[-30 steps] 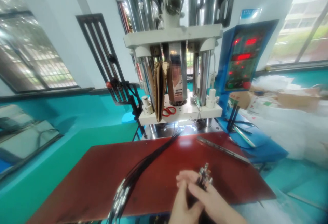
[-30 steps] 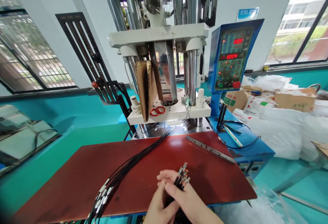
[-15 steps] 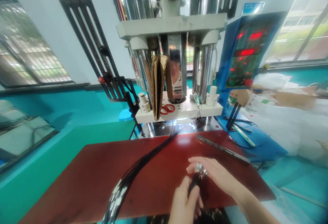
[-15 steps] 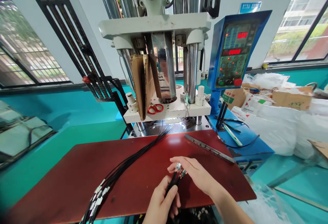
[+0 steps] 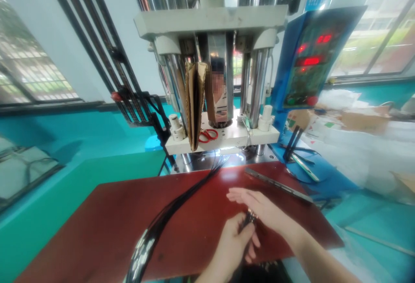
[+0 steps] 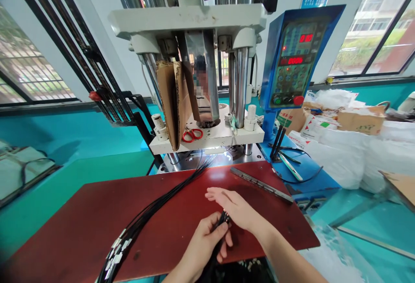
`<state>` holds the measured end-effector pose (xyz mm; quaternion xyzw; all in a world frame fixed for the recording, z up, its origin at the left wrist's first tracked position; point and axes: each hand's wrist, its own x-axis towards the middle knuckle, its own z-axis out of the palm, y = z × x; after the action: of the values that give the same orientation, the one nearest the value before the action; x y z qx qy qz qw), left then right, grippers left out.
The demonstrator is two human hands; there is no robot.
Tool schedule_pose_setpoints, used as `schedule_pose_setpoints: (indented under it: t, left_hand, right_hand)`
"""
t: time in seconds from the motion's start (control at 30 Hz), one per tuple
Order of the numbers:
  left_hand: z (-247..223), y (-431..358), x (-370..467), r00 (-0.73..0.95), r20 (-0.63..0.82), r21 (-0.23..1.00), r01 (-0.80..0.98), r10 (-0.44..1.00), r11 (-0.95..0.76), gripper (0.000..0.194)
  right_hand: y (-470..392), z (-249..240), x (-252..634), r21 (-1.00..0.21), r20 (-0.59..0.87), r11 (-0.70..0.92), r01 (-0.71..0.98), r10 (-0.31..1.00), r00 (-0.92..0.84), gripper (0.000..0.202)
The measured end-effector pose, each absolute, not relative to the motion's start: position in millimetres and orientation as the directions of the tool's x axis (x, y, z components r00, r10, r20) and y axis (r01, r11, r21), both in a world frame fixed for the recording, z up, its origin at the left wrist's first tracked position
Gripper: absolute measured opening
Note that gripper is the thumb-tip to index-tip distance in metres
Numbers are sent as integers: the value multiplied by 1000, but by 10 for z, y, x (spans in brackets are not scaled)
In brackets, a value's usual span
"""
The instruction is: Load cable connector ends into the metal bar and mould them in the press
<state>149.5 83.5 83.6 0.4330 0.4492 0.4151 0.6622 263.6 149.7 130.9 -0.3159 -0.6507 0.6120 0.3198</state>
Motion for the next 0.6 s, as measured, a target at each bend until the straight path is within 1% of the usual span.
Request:
schedule_pose_setpoints:
  t: [0.13, 0.33, 0.4, 0.43, 0.47, 0.5, 0.53, 0.57, 0.6]
  left_hand:
    - [901, 871, 1526, 234, -212, 948, -186, 949, 258, 29]
    - [902, 934, 1587, 225, -232, 934, -221, 946, 282, 29]
    - [902, 963, 1582, 210, -263, 917, -248, 942, 312, 30]
    - [908, 975, 1569, 207, -281, 906, -265, 937, 330, 31]
    - [916, 983, 1549, 203, -298, 894, -282, 933, 347, 32]
    - [926, 988, 1525, 194, -310, 886, -296, 931, 357, 34]
    - [938, 988, 1499, 178, -318, 882, -305, 931, 359, 35]
    - [948, 986, 1475, 158, -319, 882, -310, 935, 354, 36]
    - [957, 982, 1455, 136, -321, 883, -314, 937, 348, 37]
  right_hand:
    - [1533, 1302, 2591, -996, -41, 21, 89, 764, -644, 43]
    - [1539, 1337, 2606, -992, -48, 58, 113, 653, -756, 41]
    - [1574, 1346, 2676, -984, -25, 109, 140, 695, -718, 40]
    - [1610, 1338, 2748, -969, 2, 165, 183, 747, -665, 39]
    - [1655, 1316, 2847, -934, 37, 239, 267, 806, -590, 39]
    - [1705, 1280, 2972, -864, 77, 311, 396, 859, -506, 39]
    - [1754, 1230, 3116, -747, 116, 359, 560, 899, -422, 39]
    - [1795, 1169, 3269, -564, 147, 378, 734, 921, -362, 41]
    - [1821, 1103, 3421, -353, 129, 367, 861, 930, -344, 43]
